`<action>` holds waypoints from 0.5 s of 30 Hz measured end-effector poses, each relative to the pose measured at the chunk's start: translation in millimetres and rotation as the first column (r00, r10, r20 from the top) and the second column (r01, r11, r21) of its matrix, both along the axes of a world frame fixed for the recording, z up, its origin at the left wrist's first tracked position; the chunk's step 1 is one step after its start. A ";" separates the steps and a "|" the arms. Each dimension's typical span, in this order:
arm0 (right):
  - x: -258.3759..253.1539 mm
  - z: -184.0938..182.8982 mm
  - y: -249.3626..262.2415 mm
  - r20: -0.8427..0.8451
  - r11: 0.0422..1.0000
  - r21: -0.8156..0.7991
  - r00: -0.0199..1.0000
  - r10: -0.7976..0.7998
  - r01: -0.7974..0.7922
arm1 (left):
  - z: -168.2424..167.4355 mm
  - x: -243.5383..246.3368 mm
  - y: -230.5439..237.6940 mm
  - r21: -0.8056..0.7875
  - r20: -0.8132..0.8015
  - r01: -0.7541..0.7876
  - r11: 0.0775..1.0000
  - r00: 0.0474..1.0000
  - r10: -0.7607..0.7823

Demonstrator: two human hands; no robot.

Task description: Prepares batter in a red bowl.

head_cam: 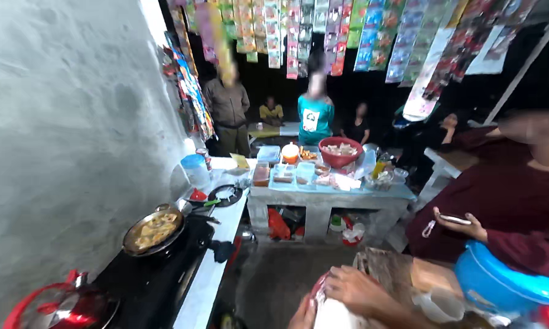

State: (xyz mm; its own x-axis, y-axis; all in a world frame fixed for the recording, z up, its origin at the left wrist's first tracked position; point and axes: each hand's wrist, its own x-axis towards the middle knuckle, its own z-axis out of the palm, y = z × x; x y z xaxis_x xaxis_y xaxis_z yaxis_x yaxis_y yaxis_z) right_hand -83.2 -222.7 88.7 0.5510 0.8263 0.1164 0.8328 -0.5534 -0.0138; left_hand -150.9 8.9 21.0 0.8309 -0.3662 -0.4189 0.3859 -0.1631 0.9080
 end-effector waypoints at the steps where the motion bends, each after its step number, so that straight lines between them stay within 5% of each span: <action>1: -1.2 -1.5 -3.2 -0.025 0.999 0.011 0.999 -0.046 0.046 | 3.0 -0.9 0.8 0.022 0.000 0.023 1.000 1.000 -0.023; 4: 7.1 6.6 -31.0 -0.060 0.946 -0.015 0.944 -0.325 0.325 | 8.5 10.3 3.8 0.021 -0.029 0.036 0.999 0.999 -0.035; 8: -19.2 10.3 -57.6 -0.138 0.739 -0.104 0.726 -0.673 0.665 | 14.0 22.6 6.3 0.035 0.099 0.001 0.999 0.995 -0.004; 15: -70.9 0.3 -56.1 -0.152 0.459 -0.149 0.438 -0.886 0.876 | 28.9 47.3 -2.0 0.039 0.232 -0.070 0.997 0.971 0.059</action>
State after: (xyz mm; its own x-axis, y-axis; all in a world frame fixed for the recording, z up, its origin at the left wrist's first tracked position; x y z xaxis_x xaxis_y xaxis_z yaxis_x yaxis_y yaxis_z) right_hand -154.1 -278.8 89.0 0.9888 -0.1166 -0.0933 -0.1222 -0.9908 -0.0573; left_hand -103.6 6.9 49.9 0.9284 -0.2929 -0.2287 0.1782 -0.1891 0.9657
